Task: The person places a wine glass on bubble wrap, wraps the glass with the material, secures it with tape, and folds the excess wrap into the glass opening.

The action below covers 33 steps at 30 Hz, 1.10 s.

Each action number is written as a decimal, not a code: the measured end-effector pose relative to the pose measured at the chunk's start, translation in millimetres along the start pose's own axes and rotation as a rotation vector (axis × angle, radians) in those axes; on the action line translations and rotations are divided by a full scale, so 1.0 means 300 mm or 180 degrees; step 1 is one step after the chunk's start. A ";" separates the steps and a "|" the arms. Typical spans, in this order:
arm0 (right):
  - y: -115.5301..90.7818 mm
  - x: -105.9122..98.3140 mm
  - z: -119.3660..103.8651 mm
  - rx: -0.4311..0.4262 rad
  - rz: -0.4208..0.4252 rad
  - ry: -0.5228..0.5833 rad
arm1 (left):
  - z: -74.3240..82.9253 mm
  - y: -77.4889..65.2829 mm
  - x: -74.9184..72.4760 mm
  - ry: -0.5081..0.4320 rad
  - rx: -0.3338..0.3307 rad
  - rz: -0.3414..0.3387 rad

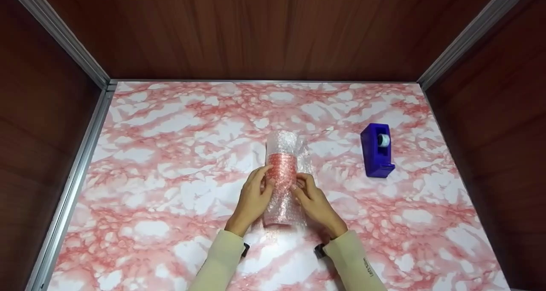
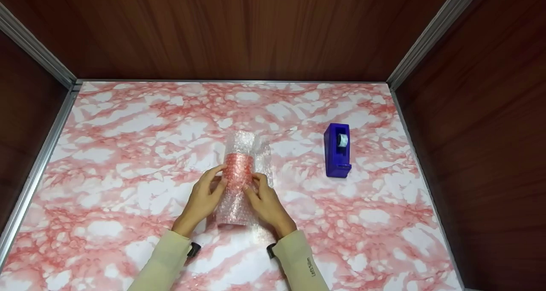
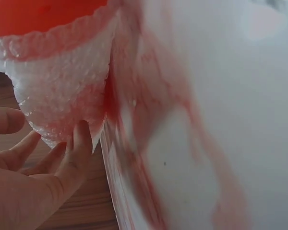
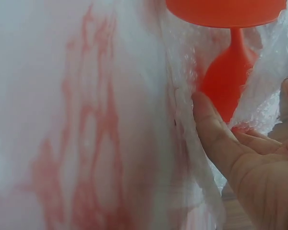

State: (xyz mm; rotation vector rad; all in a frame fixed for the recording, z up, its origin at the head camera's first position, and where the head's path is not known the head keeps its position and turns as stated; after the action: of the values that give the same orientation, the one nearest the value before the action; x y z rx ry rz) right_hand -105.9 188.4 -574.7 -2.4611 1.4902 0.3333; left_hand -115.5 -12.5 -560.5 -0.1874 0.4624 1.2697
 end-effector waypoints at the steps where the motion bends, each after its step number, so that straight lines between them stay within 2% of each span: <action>1: 0.000 -0.001 0.002 0.0012 -0.0007 -0.0004 | -0.001 0.000 0.001 -0.0026 -0.0014 -0.0011; 4: -0.002 -0.004 0.001 0.0031 0.0054 -0.0059 | -0.001 0.001 0.004 -0.0107 -0.0062 -0.0038; 10: -0.004 -0.013 -0.009 -0.0311 0.0419 -0.0449 | 0.003 0.007 -0.005 -0.0053 -0.0007 -0.0012; 13: -0.004 -0.010 -0.007 -0.0378 0.0453 -0.0341 | 0.008 0.011 -0.011 0.0033 0.0036 -0.0014; 17: -0.010 -0.002 -0.016 -0.0288 0.0361 -0.0041 | 0.010 0.011 -0.014 0.0127 0.0057 -0.0019; 24: -0.037 -0.004 -0.128 -0.0137 0.0230 0.0115 | 0.013 0.007 -0.007 0.0152 0.0104 -0.0007; 28: -0.038 -0.004 -0.135 0.0040 0.0131 0.0155 | 0.016 0.002 0.005 0.0213 0.0113 -0.0066; 33: -0.039 -0.006 -0.130 0.0228 0.0038 0.0213 | 0.030 0.002 0.018 0.0467 0.0220 -0.0108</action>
State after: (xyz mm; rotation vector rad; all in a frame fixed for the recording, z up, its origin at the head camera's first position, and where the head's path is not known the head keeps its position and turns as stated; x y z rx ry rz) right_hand -93.7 182.5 -536.3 -2.4306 1.5163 0.1978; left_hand -112.9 -4.2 -554.6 -0.2299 0.6257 1.2096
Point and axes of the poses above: each hand's wrist, its own y-axis towards the middle knuckle, its own x-axis out of the palm, z = x × y, the point moved 1 cm from there along y, towards the middle knuckle, and after that the axes turned 10 degrees about -z, right-handed, at the moved point
